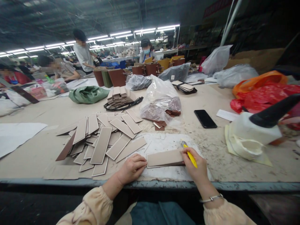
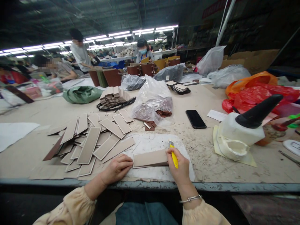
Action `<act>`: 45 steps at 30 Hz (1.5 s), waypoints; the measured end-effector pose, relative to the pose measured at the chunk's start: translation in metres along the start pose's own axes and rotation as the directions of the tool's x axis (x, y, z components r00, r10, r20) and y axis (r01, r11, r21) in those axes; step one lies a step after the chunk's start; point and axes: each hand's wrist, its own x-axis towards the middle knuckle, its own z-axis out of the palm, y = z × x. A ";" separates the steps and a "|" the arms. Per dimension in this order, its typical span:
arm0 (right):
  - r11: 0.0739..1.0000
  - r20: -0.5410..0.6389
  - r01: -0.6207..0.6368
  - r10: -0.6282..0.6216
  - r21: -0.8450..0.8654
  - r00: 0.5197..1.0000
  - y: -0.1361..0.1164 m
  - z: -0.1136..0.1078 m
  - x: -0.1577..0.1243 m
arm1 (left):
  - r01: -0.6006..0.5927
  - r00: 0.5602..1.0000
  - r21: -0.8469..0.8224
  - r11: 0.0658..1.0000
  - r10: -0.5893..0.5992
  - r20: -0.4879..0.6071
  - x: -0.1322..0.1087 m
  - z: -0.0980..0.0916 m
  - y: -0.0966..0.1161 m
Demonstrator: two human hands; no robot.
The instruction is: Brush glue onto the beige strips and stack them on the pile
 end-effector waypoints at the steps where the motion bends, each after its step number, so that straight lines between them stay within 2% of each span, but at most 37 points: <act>1: 1.000 -0.002 0.004 -0.004 -0.005 1.000 0.000 0.000 0.000 | 0.008 1.000 0.000 1.000 -0.008 0.002 0.000 0.000 0.000; 21: 0.994 -0.013 0.094 -0.094 -0.052 0.995 -0.001 -0.001 0.001 | 0.020 1.000 0.022 1.000 -0.020 0.017 0.000 -0.001 0.001; 36: 0.988 -0.014 0.114 -0.116 -0.105 0.993 0.006 0.000 0.001 | -0.033 0.999 0.055 0.998 0.035 -0.022 0.001 0.001 -0.001; 45: 0.979 -0.045 0.171 -0.176 -0.107 0.983 0.004 0.002 0.001 | -0.052 0.998 0.093 0.994 0.055 -0.028 0.001 0.000 -0.001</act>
